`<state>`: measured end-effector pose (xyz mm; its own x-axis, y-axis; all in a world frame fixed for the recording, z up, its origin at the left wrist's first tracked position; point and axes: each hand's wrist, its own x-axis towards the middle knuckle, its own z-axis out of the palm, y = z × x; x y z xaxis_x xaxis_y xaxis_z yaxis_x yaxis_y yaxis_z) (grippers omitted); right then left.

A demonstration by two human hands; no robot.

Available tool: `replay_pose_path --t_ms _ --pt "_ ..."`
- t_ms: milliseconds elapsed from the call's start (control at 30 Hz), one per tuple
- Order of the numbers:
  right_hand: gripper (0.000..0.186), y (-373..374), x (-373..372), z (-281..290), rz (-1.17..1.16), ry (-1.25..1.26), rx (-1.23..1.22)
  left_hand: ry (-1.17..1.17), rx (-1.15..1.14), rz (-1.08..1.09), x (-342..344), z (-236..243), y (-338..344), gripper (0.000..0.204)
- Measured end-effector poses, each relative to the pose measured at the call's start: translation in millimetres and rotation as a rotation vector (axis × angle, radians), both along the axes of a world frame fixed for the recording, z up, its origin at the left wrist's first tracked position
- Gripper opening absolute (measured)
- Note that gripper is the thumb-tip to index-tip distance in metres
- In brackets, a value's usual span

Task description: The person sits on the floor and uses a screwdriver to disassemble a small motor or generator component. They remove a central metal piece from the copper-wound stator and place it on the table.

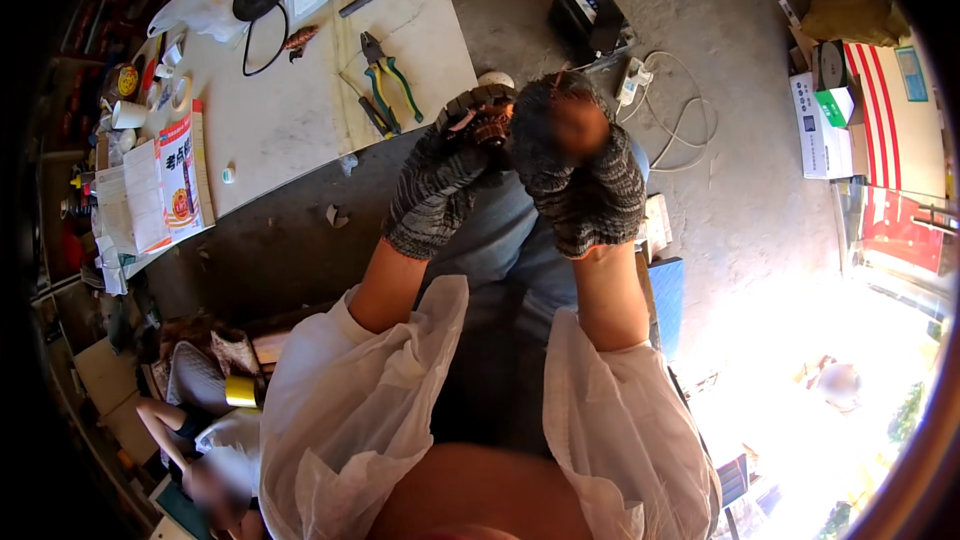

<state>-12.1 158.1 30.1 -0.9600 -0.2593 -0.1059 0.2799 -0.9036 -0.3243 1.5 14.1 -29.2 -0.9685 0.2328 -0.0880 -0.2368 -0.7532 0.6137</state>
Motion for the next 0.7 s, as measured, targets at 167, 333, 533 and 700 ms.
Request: replay_pose_path --t_ms 167,333,533,700 --pt "0.039 6.0 4.4 -7.5 0.044 0.234 0.031 -0.002 -0.213 0.018 2.3 13.2 0.1 0.045" --pt "0.033 5.8 6.0 -39.4 -0.021 0.697 0.416 0.185 -0.498 0.157 1.7 16.6 2.6 0.046" --pt "0.029 1.6 15.5 -27.4 0.264 0.81 0.572 0.083 -0.381 0.165 4.2 18.1 2.3 0.045" --pt "0.035 7.5 17.9 -15.8 0.35 0.917 0.648 0.146 -0.493 0.291 8.2 1.9 -1.6 0.047"
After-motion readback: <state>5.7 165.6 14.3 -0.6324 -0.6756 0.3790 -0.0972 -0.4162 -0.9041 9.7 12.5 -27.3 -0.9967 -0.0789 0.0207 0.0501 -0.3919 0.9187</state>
